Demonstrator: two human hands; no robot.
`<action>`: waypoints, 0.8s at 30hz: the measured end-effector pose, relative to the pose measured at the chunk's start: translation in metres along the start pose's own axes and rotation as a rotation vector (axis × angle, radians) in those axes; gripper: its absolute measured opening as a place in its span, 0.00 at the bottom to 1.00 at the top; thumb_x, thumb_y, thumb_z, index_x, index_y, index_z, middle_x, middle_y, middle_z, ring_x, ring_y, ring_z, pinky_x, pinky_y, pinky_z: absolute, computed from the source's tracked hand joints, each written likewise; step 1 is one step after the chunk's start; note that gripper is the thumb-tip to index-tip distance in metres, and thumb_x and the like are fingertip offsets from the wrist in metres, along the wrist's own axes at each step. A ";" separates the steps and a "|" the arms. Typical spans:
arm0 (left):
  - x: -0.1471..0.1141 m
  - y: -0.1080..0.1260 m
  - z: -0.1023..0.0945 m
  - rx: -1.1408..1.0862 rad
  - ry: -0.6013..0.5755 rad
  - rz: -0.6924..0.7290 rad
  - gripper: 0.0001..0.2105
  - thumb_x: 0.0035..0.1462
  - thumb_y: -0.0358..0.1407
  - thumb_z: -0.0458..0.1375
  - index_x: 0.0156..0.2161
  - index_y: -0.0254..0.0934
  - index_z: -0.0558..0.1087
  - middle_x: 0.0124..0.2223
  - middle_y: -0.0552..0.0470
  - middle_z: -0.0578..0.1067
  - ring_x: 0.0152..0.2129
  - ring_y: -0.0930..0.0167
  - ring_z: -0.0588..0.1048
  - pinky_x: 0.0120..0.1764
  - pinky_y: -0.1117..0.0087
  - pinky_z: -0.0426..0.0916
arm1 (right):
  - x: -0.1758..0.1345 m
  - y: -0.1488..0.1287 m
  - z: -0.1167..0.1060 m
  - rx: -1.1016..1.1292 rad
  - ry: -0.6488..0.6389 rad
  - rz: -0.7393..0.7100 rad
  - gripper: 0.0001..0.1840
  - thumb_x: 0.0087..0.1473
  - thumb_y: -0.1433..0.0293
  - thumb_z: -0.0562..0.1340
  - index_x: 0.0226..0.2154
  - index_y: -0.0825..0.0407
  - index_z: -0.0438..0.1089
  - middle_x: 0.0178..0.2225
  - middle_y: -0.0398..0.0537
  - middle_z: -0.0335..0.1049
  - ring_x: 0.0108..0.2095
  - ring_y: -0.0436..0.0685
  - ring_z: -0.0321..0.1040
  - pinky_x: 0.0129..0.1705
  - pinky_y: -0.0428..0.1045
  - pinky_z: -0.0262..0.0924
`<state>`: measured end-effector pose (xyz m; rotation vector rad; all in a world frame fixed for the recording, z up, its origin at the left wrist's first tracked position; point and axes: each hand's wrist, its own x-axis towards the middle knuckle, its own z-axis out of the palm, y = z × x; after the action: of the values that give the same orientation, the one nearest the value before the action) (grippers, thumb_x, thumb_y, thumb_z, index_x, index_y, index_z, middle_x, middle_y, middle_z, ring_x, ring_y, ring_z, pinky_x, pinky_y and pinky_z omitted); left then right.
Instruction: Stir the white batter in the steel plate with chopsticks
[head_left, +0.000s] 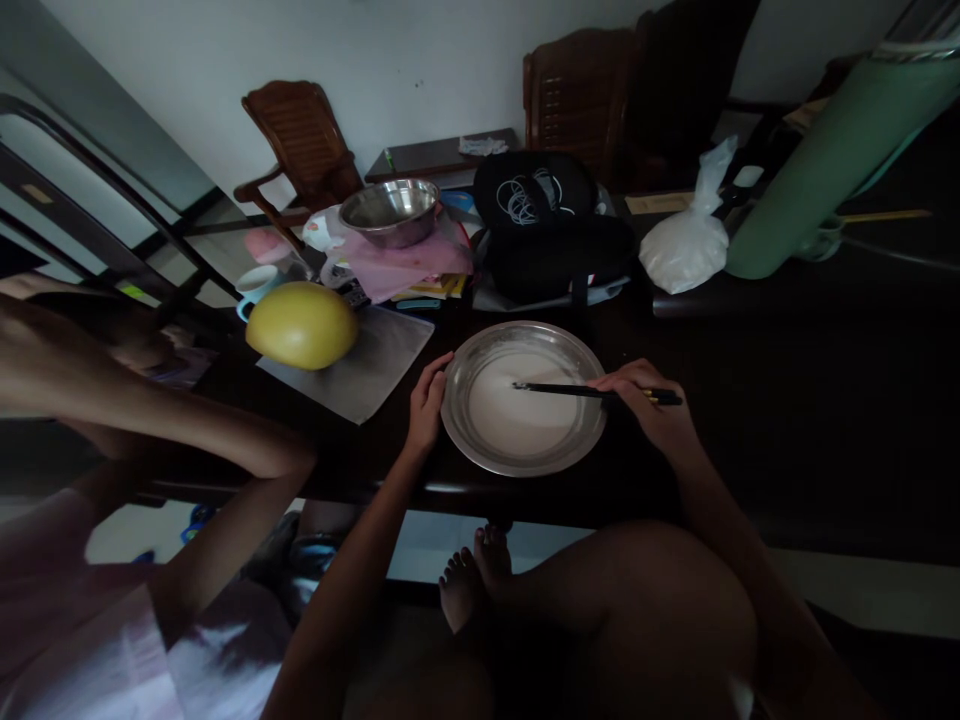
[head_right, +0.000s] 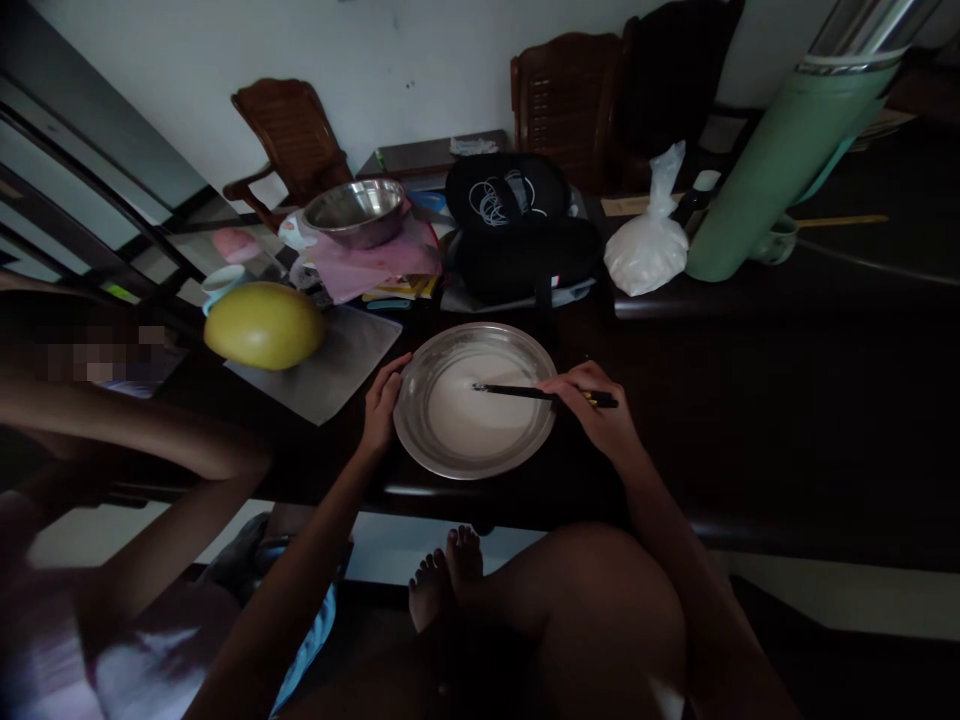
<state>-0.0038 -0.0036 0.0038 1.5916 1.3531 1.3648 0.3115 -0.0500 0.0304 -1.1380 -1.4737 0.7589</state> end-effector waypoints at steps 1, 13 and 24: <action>0.000 0.000 0.000 -0.001 0.000 -0.001 0.21 0.63 0.48 0.51 0.51 0.36 0.74 0.55 0.44 0.73 0.53 0.62 0.70 0.57 0.60 0.62 | 0.000 0.001 -0.001 0.007 0.052 -0.008 0.14 0.60 0.62 0.59 0.28 0.45 0.77 0.32 0.45 0.78 0.38 0.58 0.73 0.46 0.56 0.64; 0.000 0.000 0.000 -0.003 -0.005 -0.002 0.21 0.63 0.49 0.51 0.51 0.36 0.73 0.55 0.43 0.73 0.53 0.62 0.70 0.57 0.59 0.62 | 0.000 0.002 -0.001 0.020 0.072 -0.004 0.15 0.60 0.61 0.58 0.27 0.45 0.77 0.30 0.45 0.78 0.37 0.58 0.72 0.45 0.56 0.64; 0.000 -0.001 0.000 -0.013 -0.002 -0.001 0.21 0.63 0.49 0.51 0.51 0.36 0.73 0.55 0.43 0.73 0.53 0.62 0.70 0.57 0.59 0.62 | 0.000 0.003 -0.001 0.037 0.060 0.010 0.15 0.60 0.60 0.59 0.27 0.45 0.77 0.31 0.45 0.77 0.38 0.59 0.73 0.45 0.56 0.64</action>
<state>-0.0039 -0.0038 0.0029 1.5830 1.3417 1.3680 0.3131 -0.0493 0.0280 -1.1311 -1.3999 0.7500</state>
